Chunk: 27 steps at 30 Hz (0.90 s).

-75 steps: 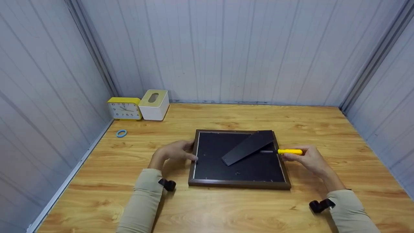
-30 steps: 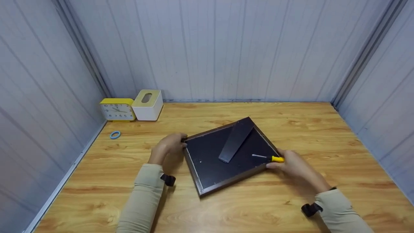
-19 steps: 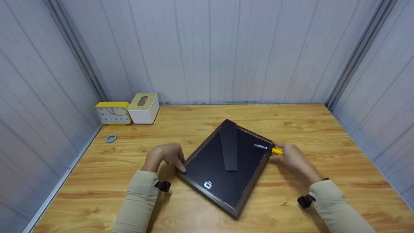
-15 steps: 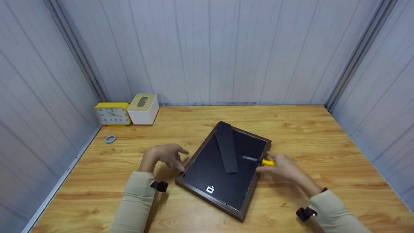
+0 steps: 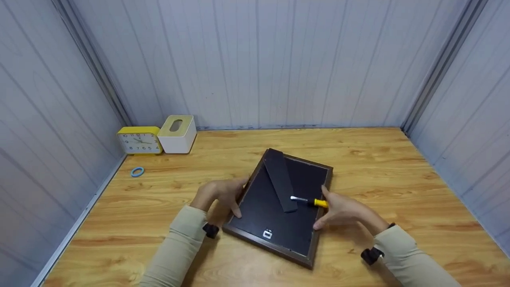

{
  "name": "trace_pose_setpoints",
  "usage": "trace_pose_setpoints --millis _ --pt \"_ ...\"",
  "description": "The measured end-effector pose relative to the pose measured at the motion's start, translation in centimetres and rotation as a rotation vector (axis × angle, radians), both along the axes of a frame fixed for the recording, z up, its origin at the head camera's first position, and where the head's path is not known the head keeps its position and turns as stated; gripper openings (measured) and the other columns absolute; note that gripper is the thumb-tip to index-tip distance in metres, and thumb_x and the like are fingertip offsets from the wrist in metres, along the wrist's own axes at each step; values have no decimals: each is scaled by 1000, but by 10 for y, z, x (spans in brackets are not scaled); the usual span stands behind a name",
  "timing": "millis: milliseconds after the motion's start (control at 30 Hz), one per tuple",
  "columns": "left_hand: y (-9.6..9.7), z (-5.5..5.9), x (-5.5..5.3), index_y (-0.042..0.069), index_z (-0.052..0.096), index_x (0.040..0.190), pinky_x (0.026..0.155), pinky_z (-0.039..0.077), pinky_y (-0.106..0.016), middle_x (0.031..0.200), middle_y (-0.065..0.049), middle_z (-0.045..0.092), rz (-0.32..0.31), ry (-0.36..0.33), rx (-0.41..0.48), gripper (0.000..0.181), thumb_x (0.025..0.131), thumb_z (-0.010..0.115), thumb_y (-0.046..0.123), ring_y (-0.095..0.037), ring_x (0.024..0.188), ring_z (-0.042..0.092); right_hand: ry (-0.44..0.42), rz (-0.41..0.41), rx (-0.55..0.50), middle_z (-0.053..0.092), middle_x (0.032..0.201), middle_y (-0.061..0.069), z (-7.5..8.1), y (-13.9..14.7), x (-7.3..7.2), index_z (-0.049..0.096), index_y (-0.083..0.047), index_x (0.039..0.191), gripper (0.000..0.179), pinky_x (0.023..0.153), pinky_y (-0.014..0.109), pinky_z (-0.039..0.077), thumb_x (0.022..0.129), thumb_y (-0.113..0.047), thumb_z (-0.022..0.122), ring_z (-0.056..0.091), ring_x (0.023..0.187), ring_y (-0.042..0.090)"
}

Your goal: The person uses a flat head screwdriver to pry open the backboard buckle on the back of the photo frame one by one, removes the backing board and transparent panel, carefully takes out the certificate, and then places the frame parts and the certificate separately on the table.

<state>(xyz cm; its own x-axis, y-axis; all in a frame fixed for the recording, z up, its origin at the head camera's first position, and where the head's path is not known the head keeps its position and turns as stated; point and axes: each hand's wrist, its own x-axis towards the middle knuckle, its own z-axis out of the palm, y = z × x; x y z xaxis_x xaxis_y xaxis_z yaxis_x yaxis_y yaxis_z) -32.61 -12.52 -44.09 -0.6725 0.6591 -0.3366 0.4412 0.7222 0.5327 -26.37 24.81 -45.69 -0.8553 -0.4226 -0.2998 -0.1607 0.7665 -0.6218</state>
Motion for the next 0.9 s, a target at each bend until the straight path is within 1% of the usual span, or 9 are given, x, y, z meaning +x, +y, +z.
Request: trace_pose_setpoints --millis 100,167,233,333,400,433,567,667,900 --pt "3 -1 4 4 2 160 119 20 -36 165 -14 13 -46 -1 -2 136 65 95 32 -21 149 17 -35 53 -40 13 158 35 1 13 -20 -5 6 156 136 110 55 34 71 -39 91 36 138 43" --pt "6 -1 8 3 -2 160 119 21 -36 164 -16 14 -43 22 -38 141 63 96 39 -21 148 19 -30 94 -68 10 159 34 2 23 -35 -4 4 157 133 111 57 31 72 -34 91 28 142 44" --pt "9 0 11 3 -1 160 118 24 -36 163 -17 19 -16 40 -78 144 61 95 43 -21 146 25 -23 119 -80 27 154 33 2 32 -49 -1 1 159 131 110 54 33 72 -31 91 35 137 43" --pt "15 -1 16 -1 2 159 117 27 -37 160 -21 25 12 75 -100 144 60 95 48 -26 144 31 -5 165 -78 50 130 23 3 39 -66 4 0 159 127 101 47 39 72 -31 92 48 116 35" --pt "18 -4 19 -3 1 158 118 25 -37 161 -23 21 27 86 -104 144 61 94 49 -27 146 27 -18 185 -79 52 110 14 3 41 -74 5 -1 160 126 92 43 39 72 -29 92 47 101 29" --pt "19 -5 21 -3 1 158 118 24 -38 161 -24 19 36 88 -103 144 61 94 50 -29 146 25 -26 194 -79 51 107 12 2 42 -77 5 -2 160 126 89 42 39 72 -28 92 46 99 28" --pt "17 -11 27 -6 -1 157 120 18 -44 162 -29 5 34 100 -81 144 62 94 48 -37 149 12 -52 199 -94 47 134 23 -4 42 -79 4 -5 161 123 96 45 41 74 -25 90 45 115 31" --pt "15 -13 27 -7 -2 156 120 14 -48 162 -30 -2 21 109 -76 144 63 94 47 -44 148 6 -58 197 -122 24 157 28 -7 42 -78 4 -7 161 122 107 52 36 75 -24 90 36 133 34" --pt "16 -14 21 -5 -8 156 120 13 -51 163 -27 -6 19 99 -50 146 65 93 48 -50 146 5 -94 177 -155 13 162 26 -5 49 -77 2 -8 161 125 114 57 24 74 -26 90 27 139 37"
